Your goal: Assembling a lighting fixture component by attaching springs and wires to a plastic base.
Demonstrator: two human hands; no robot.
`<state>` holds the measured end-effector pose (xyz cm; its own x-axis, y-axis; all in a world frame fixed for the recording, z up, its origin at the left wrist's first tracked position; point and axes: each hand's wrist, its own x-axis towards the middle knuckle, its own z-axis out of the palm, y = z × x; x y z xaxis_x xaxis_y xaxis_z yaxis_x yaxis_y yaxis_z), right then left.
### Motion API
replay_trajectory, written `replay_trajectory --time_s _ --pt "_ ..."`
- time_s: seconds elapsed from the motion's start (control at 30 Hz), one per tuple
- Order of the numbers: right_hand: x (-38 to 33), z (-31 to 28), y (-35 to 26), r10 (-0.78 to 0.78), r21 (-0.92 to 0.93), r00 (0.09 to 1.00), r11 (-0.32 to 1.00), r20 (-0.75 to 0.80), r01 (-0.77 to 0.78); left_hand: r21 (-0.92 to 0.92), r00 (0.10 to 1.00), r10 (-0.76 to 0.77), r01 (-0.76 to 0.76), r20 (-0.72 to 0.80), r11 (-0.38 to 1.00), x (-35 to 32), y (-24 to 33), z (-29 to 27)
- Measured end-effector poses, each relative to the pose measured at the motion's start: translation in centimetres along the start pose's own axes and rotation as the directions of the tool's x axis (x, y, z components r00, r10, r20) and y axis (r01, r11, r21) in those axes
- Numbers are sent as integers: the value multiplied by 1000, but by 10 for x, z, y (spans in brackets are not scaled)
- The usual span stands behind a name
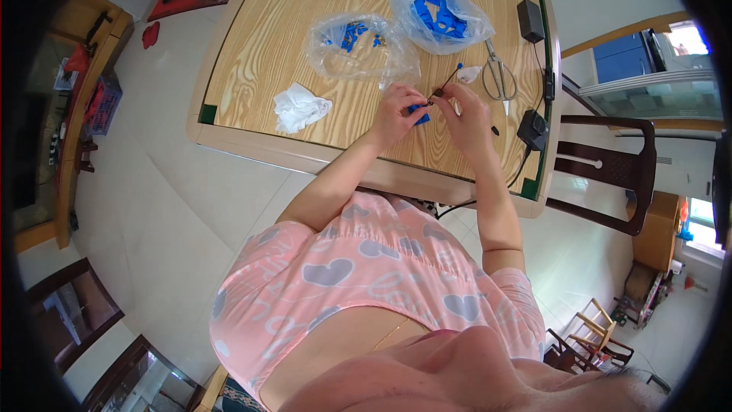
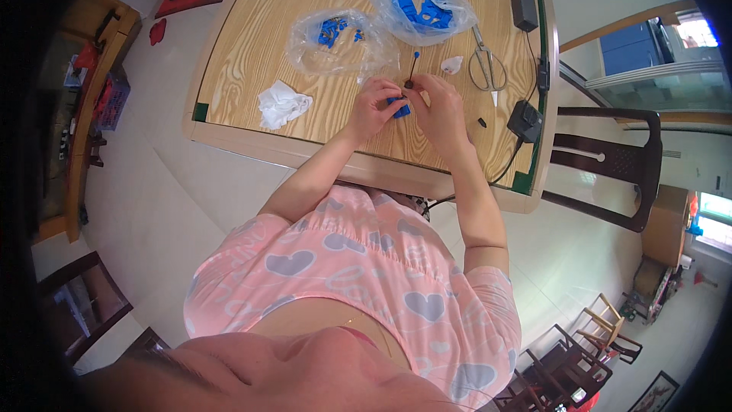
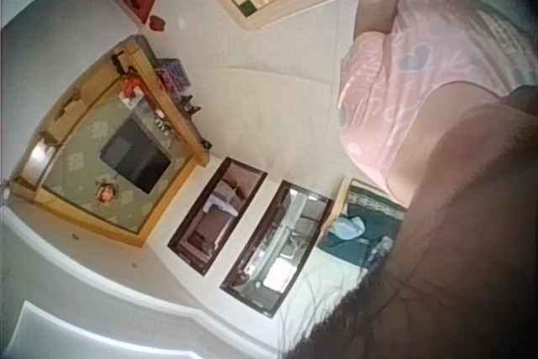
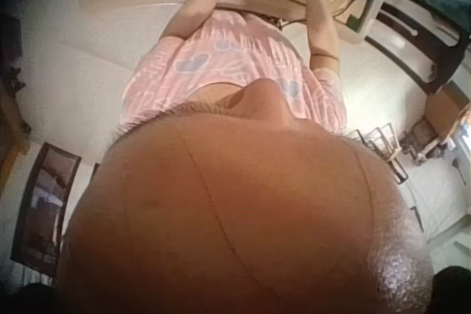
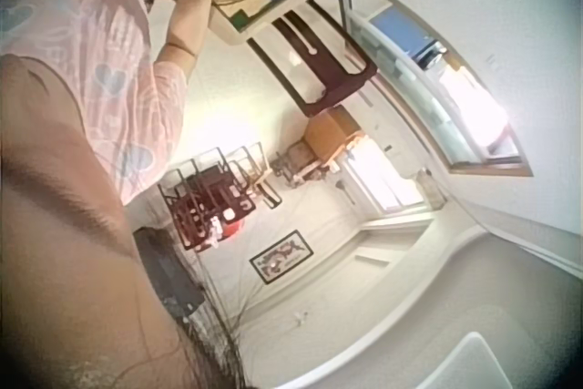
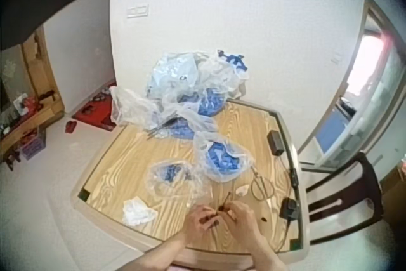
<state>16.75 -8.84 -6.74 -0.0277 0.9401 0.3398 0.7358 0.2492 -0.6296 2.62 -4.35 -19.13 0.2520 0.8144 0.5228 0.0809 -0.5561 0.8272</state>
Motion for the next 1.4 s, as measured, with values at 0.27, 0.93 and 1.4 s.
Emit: replay_trajectory --time_s 0.27,0.93,1.4 --pt "2 -4 -2 70 7 997 997 19 -70 40 1000 -15 15 15 999 2 9 -2" --pt "-3 -3 5 100 -3 994 995 -52 -100 203 996 -1 -17 87 979 -2 1 7" --pt "-9 -8 3 120 31 992 992 -25 -120 209 997 2 -17 73 978 -3 2 6"
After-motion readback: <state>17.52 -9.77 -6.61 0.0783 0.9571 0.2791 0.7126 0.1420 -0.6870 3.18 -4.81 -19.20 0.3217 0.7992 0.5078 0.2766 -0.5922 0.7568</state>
